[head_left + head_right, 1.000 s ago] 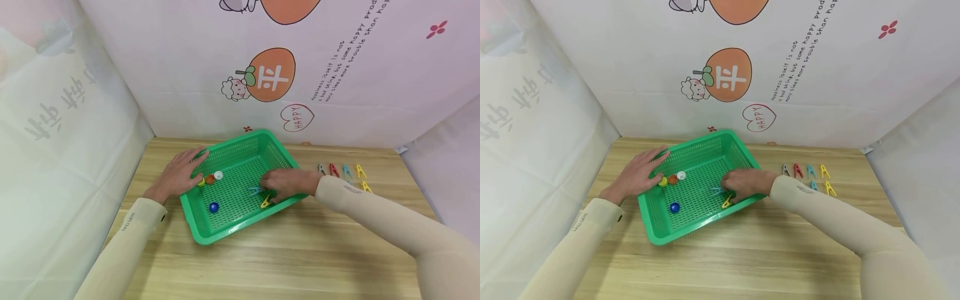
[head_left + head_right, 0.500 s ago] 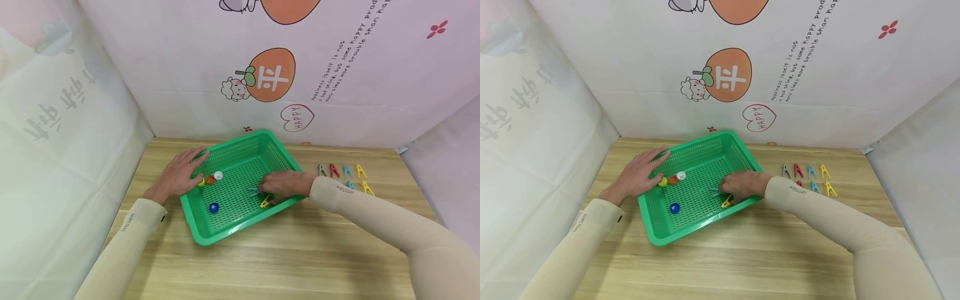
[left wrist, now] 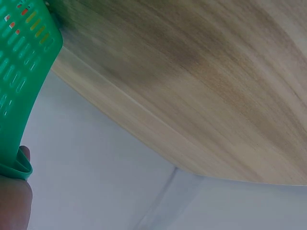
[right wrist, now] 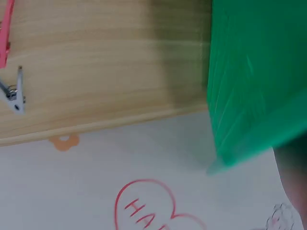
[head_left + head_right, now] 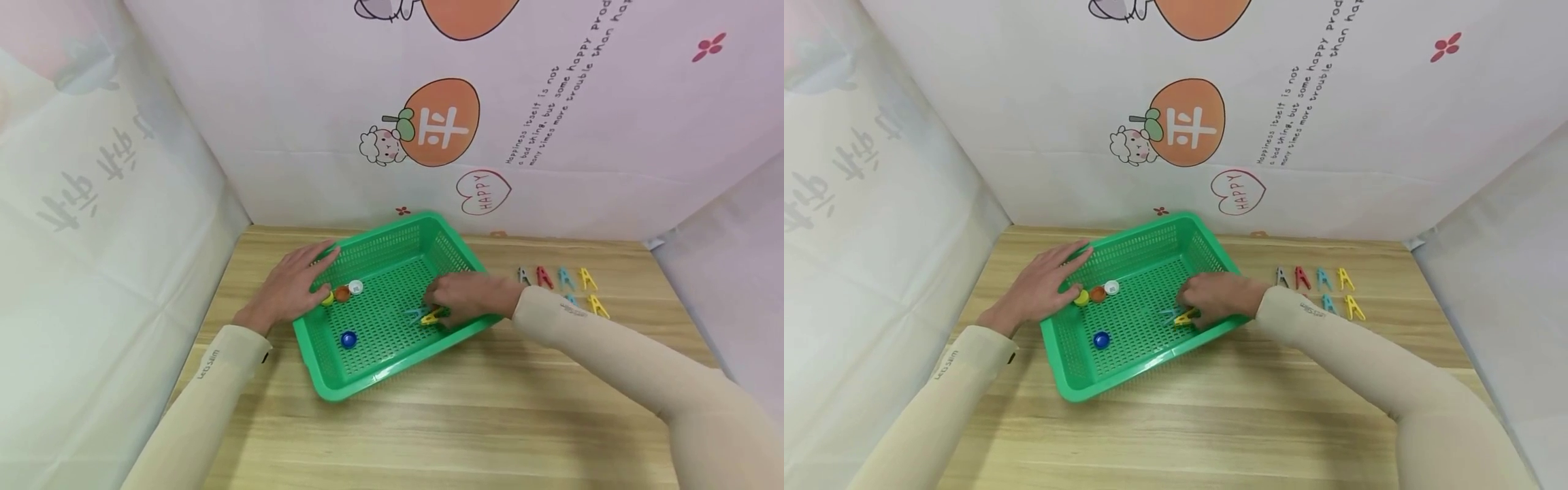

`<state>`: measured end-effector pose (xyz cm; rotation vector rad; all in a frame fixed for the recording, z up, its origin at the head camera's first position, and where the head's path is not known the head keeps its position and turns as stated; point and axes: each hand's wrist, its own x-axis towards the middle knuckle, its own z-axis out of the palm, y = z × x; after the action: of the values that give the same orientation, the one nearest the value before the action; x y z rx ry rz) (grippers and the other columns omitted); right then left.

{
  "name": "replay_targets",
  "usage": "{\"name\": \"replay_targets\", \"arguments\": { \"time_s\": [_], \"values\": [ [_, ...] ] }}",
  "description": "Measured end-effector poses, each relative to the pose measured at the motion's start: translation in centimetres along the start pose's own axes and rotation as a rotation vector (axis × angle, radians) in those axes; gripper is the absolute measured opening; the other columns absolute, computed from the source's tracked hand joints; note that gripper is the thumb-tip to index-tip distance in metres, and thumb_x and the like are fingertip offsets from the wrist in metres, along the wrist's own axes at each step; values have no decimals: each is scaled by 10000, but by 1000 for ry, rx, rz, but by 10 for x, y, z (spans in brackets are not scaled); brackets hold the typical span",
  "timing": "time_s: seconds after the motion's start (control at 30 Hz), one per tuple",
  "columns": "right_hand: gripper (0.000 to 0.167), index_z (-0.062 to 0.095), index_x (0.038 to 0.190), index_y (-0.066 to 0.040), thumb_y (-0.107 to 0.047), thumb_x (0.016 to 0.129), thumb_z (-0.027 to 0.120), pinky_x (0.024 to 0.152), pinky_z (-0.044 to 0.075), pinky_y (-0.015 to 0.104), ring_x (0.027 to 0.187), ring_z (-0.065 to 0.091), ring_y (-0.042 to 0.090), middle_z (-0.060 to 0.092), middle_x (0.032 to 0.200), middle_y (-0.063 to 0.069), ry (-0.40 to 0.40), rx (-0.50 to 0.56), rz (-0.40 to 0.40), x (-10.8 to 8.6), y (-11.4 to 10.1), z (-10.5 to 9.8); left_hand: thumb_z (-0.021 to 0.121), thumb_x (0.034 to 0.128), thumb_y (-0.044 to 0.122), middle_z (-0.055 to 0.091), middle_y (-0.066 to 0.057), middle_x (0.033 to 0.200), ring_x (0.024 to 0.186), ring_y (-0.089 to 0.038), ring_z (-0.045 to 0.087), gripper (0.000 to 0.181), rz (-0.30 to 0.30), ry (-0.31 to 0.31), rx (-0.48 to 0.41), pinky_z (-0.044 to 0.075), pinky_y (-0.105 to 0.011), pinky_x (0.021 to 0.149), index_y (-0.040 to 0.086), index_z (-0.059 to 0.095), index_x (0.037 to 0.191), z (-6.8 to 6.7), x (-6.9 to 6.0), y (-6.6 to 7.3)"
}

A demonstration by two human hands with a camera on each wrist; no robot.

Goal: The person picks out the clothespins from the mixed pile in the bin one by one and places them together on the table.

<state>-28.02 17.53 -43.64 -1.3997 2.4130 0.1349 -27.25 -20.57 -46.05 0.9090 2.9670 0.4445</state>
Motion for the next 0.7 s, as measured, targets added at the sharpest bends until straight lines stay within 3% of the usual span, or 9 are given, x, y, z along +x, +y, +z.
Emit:
{"name": "replay_targets", "arguments": {
  "time_s": [0.2, 0.37, 0.57, 0.7],
  "values": [
    [168, 767, 1016, -69, -211, 942, 817, 875, 621, 404, 950, 650, 166, 747, 1038, 33, 103, 73, 46, -16, 13, -16, 574, 1064, 318, 234, -137, 1816, 1659, -413, 251, 758, -5, -2, -9, 229, -638, 1344, 143, 283, 1741, -2, 0, 0],
    [144, 772, 1005, -62, -188, 937, 777, 875, 633, 401, 991, 666, 189, 741, 1076, 49, 170, 118, 86, -33, 23, -28, 566, 1068, 341, 237, -131, 1816, 1666, -398, 243, 757, -2, -5, -9, 228, -628, 1348, 146, 282, 1742, -5, -1, 2],
    [177, 781, 1010, -61, -203, 904, 767, 801, 650, 412, 946, 717, 207, 759, 1060, 73, 344, 94, 106, -49, 30, -42, 590, 1060, 314, 232, -127, 1819, 1664, -402, 246, 757, -4, -3, -9, 230, -628, 1347, 136, 298, 1736, -5, -1, 2],
    [143, 758, 981, -91, -212, 906, 762, 809, 625, 407, 915, 685, 188, 734, 1005, 33, 374, 106, 161, -63, 35, -47, 590, 1063, 312, 239, -135, 1815, 1658, -415, 253, 752, -1, -5, -5, 231, -634, 1345, 130, 303, 1734, -4, -1, 3]
  ]
}}
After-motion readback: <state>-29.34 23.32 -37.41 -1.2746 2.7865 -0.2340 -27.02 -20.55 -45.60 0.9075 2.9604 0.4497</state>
